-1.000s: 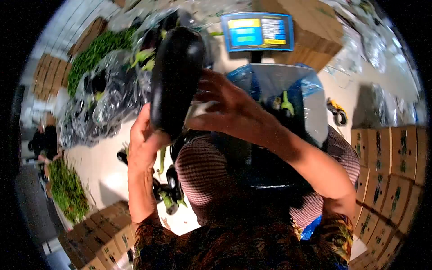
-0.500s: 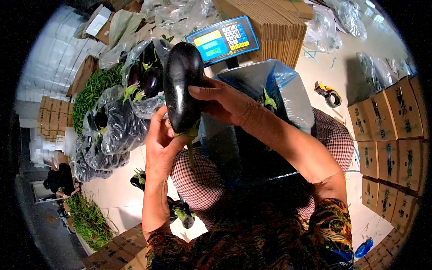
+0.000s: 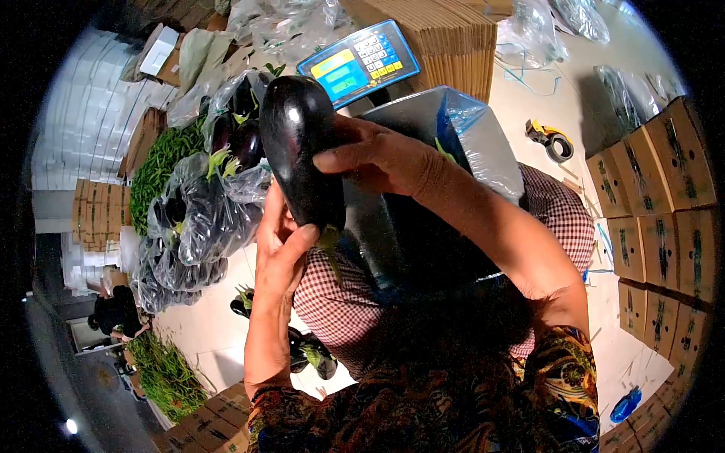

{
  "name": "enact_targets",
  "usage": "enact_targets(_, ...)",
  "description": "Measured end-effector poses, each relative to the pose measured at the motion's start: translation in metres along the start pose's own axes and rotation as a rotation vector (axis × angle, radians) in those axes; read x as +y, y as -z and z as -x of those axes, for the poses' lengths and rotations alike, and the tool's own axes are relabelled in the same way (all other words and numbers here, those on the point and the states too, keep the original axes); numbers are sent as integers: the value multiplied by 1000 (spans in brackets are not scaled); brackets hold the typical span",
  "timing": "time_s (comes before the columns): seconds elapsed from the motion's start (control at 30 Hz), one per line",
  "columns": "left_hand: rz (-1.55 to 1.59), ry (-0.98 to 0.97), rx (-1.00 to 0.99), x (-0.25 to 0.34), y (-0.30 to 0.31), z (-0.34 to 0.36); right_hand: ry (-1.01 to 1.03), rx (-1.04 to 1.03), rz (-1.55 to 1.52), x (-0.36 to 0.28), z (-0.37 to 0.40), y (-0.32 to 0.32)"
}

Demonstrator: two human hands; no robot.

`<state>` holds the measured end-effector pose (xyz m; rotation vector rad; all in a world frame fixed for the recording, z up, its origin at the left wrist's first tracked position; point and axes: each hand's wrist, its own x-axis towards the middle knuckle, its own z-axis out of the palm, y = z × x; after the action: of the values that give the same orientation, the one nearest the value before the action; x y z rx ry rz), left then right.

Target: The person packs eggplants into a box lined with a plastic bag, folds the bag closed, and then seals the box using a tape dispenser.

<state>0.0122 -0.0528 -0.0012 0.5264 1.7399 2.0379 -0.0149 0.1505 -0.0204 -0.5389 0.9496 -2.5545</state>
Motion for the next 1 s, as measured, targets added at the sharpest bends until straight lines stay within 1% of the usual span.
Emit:
enact_targets(0.03, 53, 22, -49, -1, 1, 0, 12, -14, -37, 0, -1, 4)
enact_targets(0.07, 106, 45, -98, -2, 1, 0, 13, 29, 26, -4, 2, 4)
enact_targets(0.1, 17, 61, -95, 1, -3, 0, 11, 75, 87, -10, 6, 2)
enact_targets(0.13, -264, 124, -54, 11, -6, 2, 2, 128, 143, -14, 11, 0)
enact_targets(0.17, -425, 140, -37, 12, -2, 4, -38, 150, 238, -19, 10, 6)
enact_targets(0.2, -584, 152, -20, 10, 4, 1, -67, 201, 212, -19, 12, 16)
enact_targets(0.23, -563, 81, -9, 5, 12, 0, -122, 234, 301, -28, 16, 27)
enact_targets(0.27, -547, 80, 0, 5, 21, 2, -179, 260, 394, -39, 23, 36)
enact_targets(0.33, -382, 120, 33, -4, 45, 6, -192, 469, 713, -48, 34, 47)
enact_targets(0.37, -324, 174, 90, -5, 48, 9, -287, 546, 854, -48, 39, 61)
enact_targets(0.47, -236, 295, 218, -47, 77, 20, -446, 748, 942, -22, 52, 84)
enact_targets(0.5, -182, 337, 245, -62, 85, 24, -537, 809, 1025, -2, 55, 122)
enact_targets(0.53, -213, 349, 255, -73, 89, 27, -560, 891, 1104, 8, 54, 117)
enact_targets(0.6, -172, 363, 296, -96, 98, 37, -531, 807, 1242, 42, 57, 165)
enact_targets(0.67, -135, 437, 333, -120, 111, 47, -659, 815, 1361, 45, 46, 152)
enact_targets(0.73, 134, 411, 332, -146, 121, 62, -759, 837, 1496, 59, 39, 145)
enact_targets(0.77, 126, 447, 336, -153, 124, 71, -790, 856, 1573, 73, 38, 148)
enact_targets(0.8, 197, 521, 447, -173, 130, 79, -818, 876, 1652, 82, 39, 151)
enact_targets(0.87, 359, 507, 564, -187, 120, 95, -825, 881, 1700, 85, 38, 152)
enact_targets(0.93, 452, 522, 621, -198, 114, 118, -845, 888, 1777, 88, 36, 148)
enact_targets(1.0, 494, 537, 641, -204, 111, 140, -931, 795, 1697, 73, 32, 134)
